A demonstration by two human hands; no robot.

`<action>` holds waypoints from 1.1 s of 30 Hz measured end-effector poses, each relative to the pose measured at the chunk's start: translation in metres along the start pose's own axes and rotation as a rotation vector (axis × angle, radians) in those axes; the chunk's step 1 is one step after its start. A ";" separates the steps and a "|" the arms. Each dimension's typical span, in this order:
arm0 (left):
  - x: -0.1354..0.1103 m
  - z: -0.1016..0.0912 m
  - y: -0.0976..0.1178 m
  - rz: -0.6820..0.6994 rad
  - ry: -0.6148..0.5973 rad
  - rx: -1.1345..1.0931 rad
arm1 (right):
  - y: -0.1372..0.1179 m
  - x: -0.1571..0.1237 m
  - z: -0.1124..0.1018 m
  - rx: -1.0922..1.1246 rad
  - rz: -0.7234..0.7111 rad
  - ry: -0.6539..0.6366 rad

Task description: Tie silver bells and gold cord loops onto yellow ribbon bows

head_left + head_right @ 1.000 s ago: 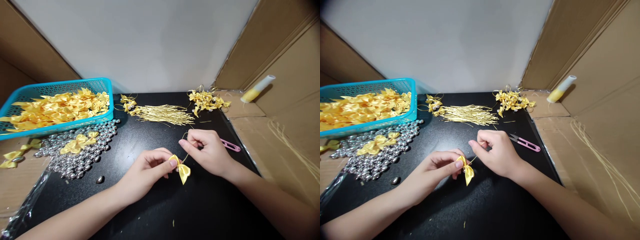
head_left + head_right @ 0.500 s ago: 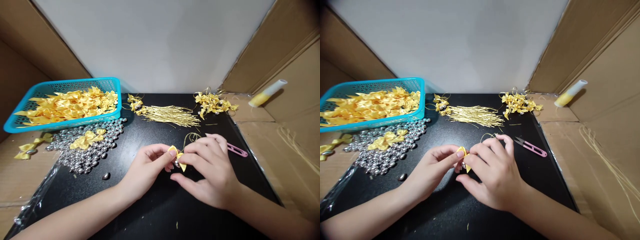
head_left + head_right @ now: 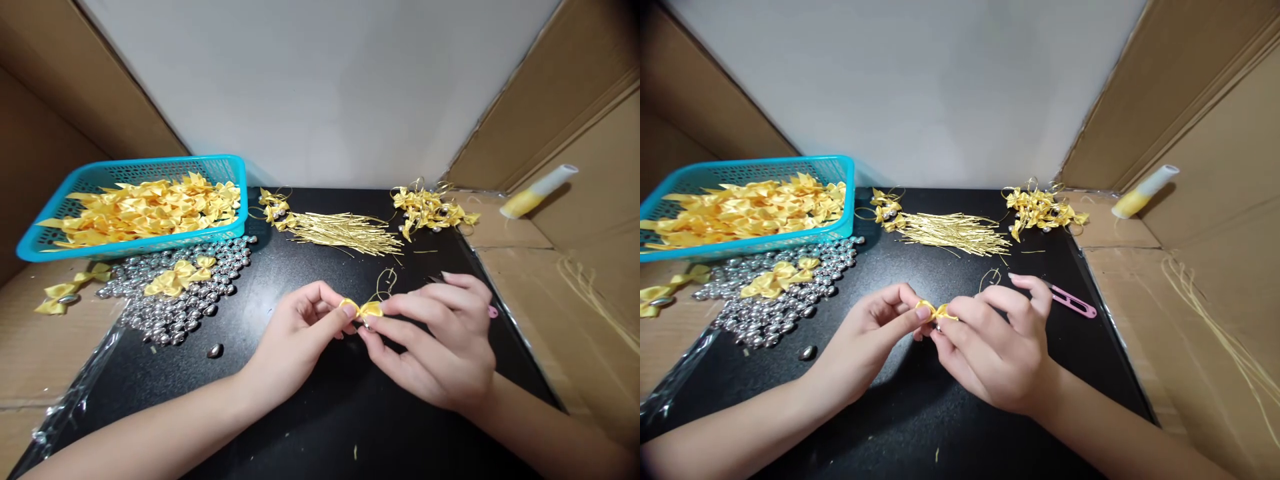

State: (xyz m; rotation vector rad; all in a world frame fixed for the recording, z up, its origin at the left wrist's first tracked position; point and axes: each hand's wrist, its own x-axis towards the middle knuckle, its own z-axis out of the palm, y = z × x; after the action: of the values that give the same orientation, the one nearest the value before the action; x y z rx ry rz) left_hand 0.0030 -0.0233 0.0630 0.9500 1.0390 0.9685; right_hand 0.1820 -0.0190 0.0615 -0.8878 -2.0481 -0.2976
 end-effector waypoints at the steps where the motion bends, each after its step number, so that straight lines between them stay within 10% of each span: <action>1: -0.001 0.001 0.000 0.003 0.003 0.000 | 0.000 0.000 0.000 -0.004 -0.003 0.008; 17: -0.009 0.004 0.000 0.282 0.104 0.348 | -0.008 0.004 0.001 0.274 0.333 -0.053; 33: -0.008 0.003 0.002 0.126 0.076 0.245 | -0.009 0.006 0.001 0.224 0.366 -0.059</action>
State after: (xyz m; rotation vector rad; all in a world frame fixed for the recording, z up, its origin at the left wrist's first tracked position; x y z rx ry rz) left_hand 0.0035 -0.0305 0.0675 1.1992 1.1919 1.0022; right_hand 0.1732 -0.0222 0.0667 -1.1143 -1.8808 0.1559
